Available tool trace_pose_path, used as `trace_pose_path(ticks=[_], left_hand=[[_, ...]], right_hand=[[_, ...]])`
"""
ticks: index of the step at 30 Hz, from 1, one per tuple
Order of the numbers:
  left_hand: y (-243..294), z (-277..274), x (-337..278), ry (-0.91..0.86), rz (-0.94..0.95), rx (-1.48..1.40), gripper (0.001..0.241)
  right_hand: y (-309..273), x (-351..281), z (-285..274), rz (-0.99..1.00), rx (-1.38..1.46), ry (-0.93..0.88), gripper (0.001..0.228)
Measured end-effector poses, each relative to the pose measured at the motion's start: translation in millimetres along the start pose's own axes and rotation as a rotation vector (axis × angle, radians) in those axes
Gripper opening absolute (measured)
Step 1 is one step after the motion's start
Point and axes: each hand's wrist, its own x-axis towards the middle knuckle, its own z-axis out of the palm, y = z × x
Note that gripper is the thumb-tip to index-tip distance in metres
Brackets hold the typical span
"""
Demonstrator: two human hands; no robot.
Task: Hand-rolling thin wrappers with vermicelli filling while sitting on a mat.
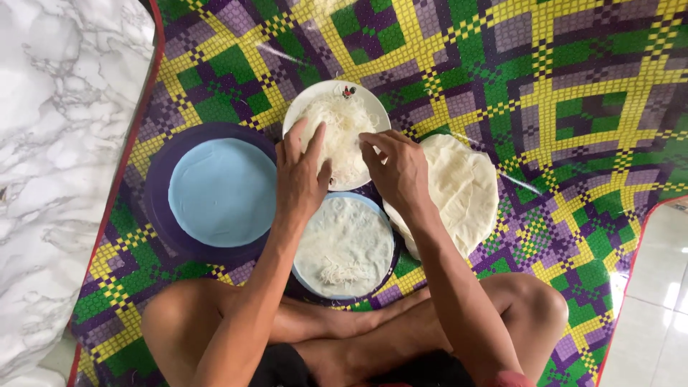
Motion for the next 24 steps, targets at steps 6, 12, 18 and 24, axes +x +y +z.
trace_pose_path(ticks=[6,12,18,24], left_hand=[[12,7,3,0.035,0.05,-0.383,0.076],[-3,60,6,0.026,-0.069,-0.447,0.037],[-6,20,11,-0.021,-0.076,-0.512,0.023],[-22,12,8,-0.016,-0.114,-0.539,0.02]], right_hand=[[-34,-2,-15,-0.073,0.182,0.056,0.014],[-24,6,-15,-0.03,0.337,0.078,0.01],[-35,5,-29,0.371,0.958,0.212,0.012],[-6,1,-4,0.513,1.055,0.358,0.009]])
